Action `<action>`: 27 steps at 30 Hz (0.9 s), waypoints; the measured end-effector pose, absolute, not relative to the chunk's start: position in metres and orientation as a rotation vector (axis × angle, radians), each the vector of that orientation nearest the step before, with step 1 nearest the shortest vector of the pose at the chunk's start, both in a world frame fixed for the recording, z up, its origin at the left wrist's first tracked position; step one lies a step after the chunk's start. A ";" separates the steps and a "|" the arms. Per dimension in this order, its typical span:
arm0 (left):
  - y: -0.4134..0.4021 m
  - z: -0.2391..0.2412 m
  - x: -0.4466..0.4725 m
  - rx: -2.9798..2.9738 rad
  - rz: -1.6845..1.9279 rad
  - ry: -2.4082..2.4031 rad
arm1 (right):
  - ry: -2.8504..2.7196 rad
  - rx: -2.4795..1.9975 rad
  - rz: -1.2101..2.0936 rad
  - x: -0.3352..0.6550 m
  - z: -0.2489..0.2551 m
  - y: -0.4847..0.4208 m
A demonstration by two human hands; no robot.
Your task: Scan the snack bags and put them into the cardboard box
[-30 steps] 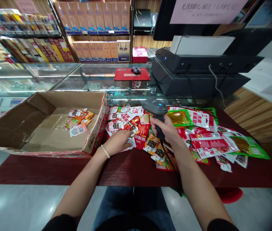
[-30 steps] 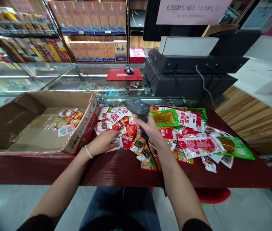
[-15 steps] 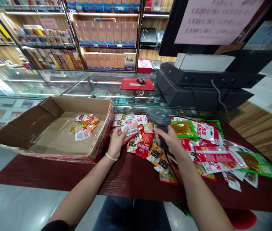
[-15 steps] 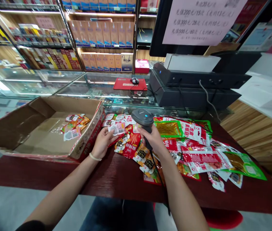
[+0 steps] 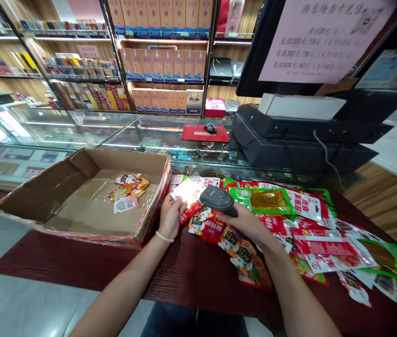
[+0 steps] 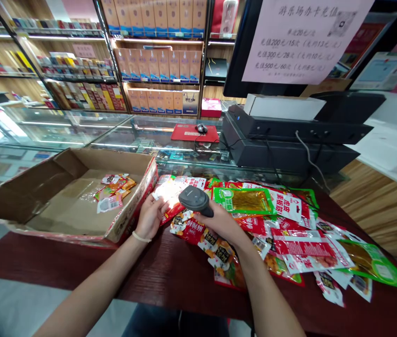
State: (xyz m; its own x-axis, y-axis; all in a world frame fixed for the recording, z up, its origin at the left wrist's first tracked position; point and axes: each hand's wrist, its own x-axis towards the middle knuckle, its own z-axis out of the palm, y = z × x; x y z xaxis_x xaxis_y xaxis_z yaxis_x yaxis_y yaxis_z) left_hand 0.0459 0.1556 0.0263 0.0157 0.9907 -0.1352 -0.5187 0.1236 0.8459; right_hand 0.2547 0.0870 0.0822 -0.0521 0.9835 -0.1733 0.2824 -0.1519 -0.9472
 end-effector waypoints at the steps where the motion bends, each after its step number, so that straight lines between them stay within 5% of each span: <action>1: 0.156 0.026 0.046 0.689 1.340 0.876 | -1.383 -1.514 1.247 0.255 0.082 0.087; 10: 0.153 0.036 0.050 0.714 1.405 0.851 | -1.224 -1.390 1.282 0.256 0.083 0.085; 16: 0.122 0.103 0.041 1.150 1.488 0.858 | -1.079 -1.286 1.233 0.255 0.082 0.089; 22: 0.120 0.175 -0.030 2.097 1.636 1.449 | -1.037 -1.267 1.178 0.250 0.082 0.089; 27: 0.158 0.161 -0.091 2.356 1.353 1.732 | -1.011 -1.283 1.200 0.246 0.079 0.091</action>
State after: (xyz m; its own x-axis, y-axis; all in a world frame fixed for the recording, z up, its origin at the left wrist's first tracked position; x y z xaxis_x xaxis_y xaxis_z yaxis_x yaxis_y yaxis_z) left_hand -0.0909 0.1579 0.1610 0.0712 0.7513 0.6561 0.8186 -0.4199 0.3919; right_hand 0.2456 0.0910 0.0792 0.1364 0.9864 -0.0918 -0.0767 -0.0819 -0.9937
